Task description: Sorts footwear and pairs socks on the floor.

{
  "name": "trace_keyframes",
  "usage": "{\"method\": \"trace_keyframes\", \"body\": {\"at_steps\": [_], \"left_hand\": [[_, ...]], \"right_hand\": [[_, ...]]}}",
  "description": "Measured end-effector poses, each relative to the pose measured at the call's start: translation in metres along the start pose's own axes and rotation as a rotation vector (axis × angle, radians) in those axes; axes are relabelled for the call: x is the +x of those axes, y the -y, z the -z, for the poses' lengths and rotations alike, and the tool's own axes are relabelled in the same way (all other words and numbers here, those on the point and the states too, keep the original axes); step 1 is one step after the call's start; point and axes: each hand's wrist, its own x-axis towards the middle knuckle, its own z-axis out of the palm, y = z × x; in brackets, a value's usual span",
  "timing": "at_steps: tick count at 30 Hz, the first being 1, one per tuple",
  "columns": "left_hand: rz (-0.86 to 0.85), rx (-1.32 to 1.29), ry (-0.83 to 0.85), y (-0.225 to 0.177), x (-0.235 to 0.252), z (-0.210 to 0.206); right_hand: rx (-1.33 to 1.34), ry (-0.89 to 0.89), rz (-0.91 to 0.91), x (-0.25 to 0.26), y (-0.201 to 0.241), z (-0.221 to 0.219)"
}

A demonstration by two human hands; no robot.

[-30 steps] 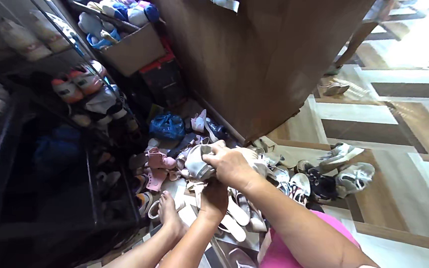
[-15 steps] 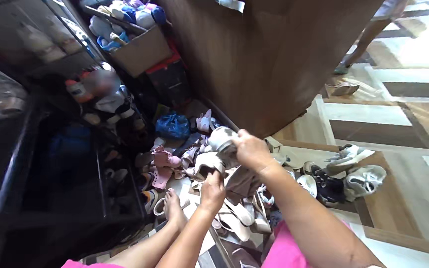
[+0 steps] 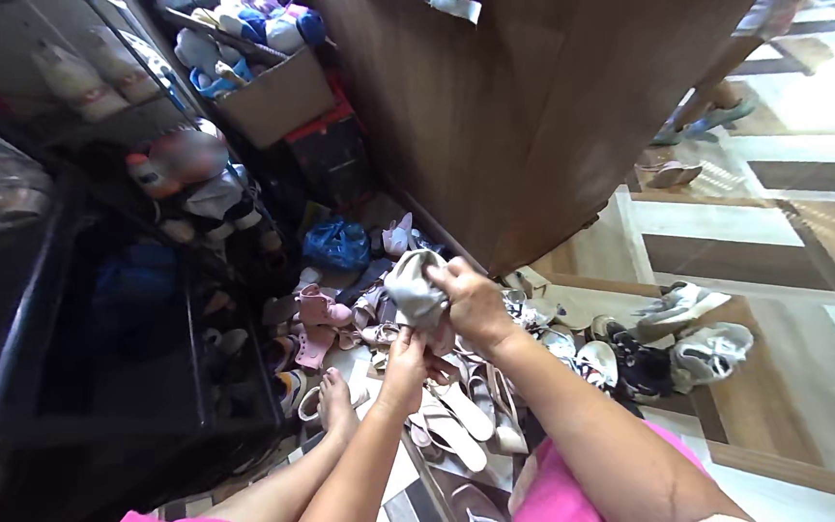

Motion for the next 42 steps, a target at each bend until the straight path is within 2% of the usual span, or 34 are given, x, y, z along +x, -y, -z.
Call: {"method": "trace_keyframes", "body": {"at_steps": [4,7,9,13,15,19,21,22,25,27,29,33,34,36,39,40,42], "left_hand": [[-0.008,-0.01,0.057,0.001,-0.001,-0.002],[0.0,0.008,0.018,-0.001,0.0,-0.001],[0.01,-0.03,-0.017,-0.004,-0.001,0.001],[0.057,-0.273,-0.005,-0.012,0.0,0.005],[0.058,-0.394,-0.005,-0.015,0.003,0.008],[-0.013,-0.548,-0.024,-0.021,0.012,0.025],[-0.03,-0.535,-0.017,-0.022,0.013,0.031],[-0.027,-0.514,-0.004,-0.023,0.012,0.031],[-0.008,-0.47,0.082,-0.022,0.007,0.026],[-0.043,-0.528,0.091,-0.023,0.006,0.026],[-0.098,-0.634,0.057,-0.024,0.009,0.033],[-0.139,-0.835,0.039,-0.023,0.018,0.051],[-0.147,-0.885,0.05,-0.022,0.02,0.052],[-0.163,-0.992,0.055,-0.02,0.023,0.051],[-0.187,-1.13,0.149,-0.018,0.026,0.054],[-0.192,-1.158,0.188,-0.017,0.026,0.054],[-0.18,-1.205,0.266,-0.013,0.024,0.051]], "right_hand": [[0.002,-0.089,-0.161,0.006,-0.005,0.01],[0.032,0.028,-0.021,0.0,0.01,-0.005],[0.059,0.015,0.032,0.0,0.006,-0.012],[0.105,-0.071,-0.151,0.006,-0.008,-0.005],[0.135,-0.021,-0.17,0.002,-0.002,-0.004],[0.206,0.171,0.053,-0.002,-0.009,-0.01],[0.234,0.252,0.074,0.001,-0.015,-0.003],[0.234,0.223,0.062,0.004,-0.018,-0.002],[0.237,-0.018,-0.084,0.005,-0.018,-0.009],[0.257,-0.065,-0.189,0.002,-0.007,-0.015],[0.306,0.03,-0.218,-0.007,0.004,-0.021],[0.272,0.253,-0.136,-0.02,0.003,-0.036],[0.241,0.284,-0.114,-0.018,-0.002,-0.035],[0.179,0.233,-0.082,-0.012,-0.012,-0.027],[0.26,0.012,-0.241,-0.007,-0.024,-0.021],[0.411,-0.068,-0.36,-0.006,-0.023,-0.024],[0.918,-0.118,-0.669,-0.005,-0.007,-0.032]]}}
